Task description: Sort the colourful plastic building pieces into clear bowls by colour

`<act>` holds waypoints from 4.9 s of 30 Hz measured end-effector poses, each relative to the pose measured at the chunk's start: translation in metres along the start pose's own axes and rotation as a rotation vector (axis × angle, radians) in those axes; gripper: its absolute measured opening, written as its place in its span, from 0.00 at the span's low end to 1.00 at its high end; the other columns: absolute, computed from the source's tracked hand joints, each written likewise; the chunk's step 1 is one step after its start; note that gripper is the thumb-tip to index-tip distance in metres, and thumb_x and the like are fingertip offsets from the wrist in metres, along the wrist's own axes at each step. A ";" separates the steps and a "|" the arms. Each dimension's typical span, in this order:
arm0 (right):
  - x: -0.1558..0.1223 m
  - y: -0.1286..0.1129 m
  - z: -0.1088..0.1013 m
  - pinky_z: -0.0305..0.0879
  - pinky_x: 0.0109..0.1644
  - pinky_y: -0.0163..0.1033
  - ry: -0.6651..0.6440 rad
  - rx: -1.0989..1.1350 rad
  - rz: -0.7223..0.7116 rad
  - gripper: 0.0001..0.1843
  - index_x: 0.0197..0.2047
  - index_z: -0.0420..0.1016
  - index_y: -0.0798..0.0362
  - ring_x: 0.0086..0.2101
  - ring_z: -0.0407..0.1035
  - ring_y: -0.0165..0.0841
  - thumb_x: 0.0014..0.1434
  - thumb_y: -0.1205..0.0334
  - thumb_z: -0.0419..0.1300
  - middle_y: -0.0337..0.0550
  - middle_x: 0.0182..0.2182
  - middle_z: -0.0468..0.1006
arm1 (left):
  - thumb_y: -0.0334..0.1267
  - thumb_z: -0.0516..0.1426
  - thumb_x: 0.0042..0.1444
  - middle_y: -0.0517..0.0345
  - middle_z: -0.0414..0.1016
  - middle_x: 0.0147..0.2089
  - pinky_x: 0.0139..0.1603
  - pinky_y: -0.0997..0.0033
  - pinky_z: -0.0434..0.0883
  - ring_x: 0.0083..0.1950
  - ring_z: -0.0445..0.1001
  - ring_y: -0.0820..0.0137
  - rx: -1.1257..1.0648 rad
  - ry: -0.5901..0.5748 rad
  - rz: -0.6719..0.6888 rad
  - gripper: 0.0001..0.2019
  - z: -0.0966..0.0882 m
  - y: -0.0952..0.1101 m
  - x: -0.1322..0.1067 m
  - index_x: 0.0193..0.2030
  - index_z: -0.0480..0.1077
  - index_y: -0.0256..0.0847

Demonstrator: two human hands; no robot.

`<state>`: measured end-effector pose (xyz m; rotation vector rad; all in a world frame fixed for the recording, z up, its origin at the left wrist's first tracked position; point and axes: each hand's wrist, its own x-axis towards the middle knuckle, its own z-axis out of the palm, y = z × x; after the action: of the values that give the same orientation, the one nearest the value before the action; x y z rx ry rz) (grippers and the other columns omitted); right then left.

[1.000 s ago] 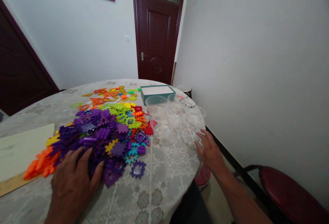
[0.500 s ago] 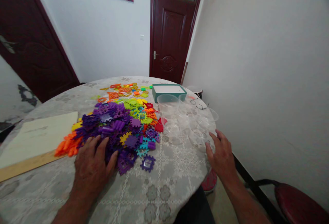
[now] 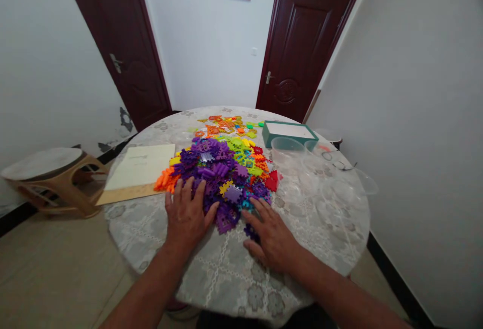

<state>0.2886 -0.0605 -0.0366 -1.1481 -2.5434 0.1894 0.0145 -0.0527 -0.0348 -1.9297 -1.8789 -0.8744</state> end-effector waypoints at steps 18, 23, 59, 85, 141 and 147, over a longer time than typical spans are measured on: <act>0.127 0.036 0.040 0.56 0.75 0.61 0.424 0.058 0.129 0.31 0.71 0.65 0.60 0.70 0.56 0.51 0.71 0.53 0.57 0.63 0.71 0.62 | 0.51 0.58 0.66 0.34 0.59 0.75 0.70 0.36 0.62 0.73 0.63 0.43 0.010 -0.064 -0.021 0.35 0.034 0.011 0.053 0.76 0.58 0.43; 0.134 0.050 0.050 0.57 0.74 0.62 0.534 0.133 0.211 0.31 0.75 0.58 0.63 0.71 0.57 0.49 0.72 0.60 0.51 0.66 0.70 0.64 | 0.50 0.58 0.66 0.35 0.61 0.75 0.72 0.34 0.60 0.74 0.61 0.42 -0.023 -0.063 0.027 0.33 0.046 0.022 0.079 0.75 0.60 0.44; 0.111 0.047 0.050 0.64 0.71 0.62 0.444 0.023 0.118 0.29 0.73 0.63 0.54 0.67 0.64 0.47 0.70 0.65 0.53 0.57 0.66 0.71 | 0.35 0.58 0.63 0.47 0.78 0.51 0.62 0.51 0.69 0.54 0.75 0.55 -0.241 -0.168 0.201 0.12 0.045 0.014 0.108 0.53 0.74 0.42; 0.126 0.066 0.047 0.62 0.73 0.54 0.438 0.314 -0.023 0.31 0.74 0.65 0.51 0.67 0.65 0.39 0.69 0.71 0.49 0.53 0.66 0.72 | 0.37 0.55 0.66 0.46 0.79 0.54 0.62 0.51 0.72 0.57 0.76 0.56 -0.170 -0.114 0.315 0.11 0.040 0.003 0.122 0.52 0.73 0.40; 0.094 0.036 -0.007 0.60 0.41 0.37 0.088 0.443 0.228 0.11 0.45 0.70 0.51 0.36 0.69 0.35 0.57 0.66 0.59 0.40 0.36 0.76 | 0.34 0.54 0.70 0.52 0.77 0.43 0.51 0.62 0.75 0.47 0.76 0.64 -0.316 0.202 0.064 0.05 0.016 0.023 0.012 0.49 0.71 0.42; 0.095 0.032 -0.014 0.65 0.45 0.39 0.169 0.595 0.136 0.13 0.45 0.74 0.51 0.39 0.71 0.37 0.56 0.67 0.57 0.42 0.38 0.76 | 0.32 0.53 0.70 0.52 0.77 0.46 0.56 0.61 0.75 0.50 0.77 0.64 -0.364 0.206 0.042 0.08 0.015 0.022 0.010 0.52 0.71 0.42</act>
<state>0.2578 0.0320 -0.0075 -1.0343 -2.0459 0.7855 0.0386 -0.0375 -0.0360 -1.9745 -1.6416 -1.4243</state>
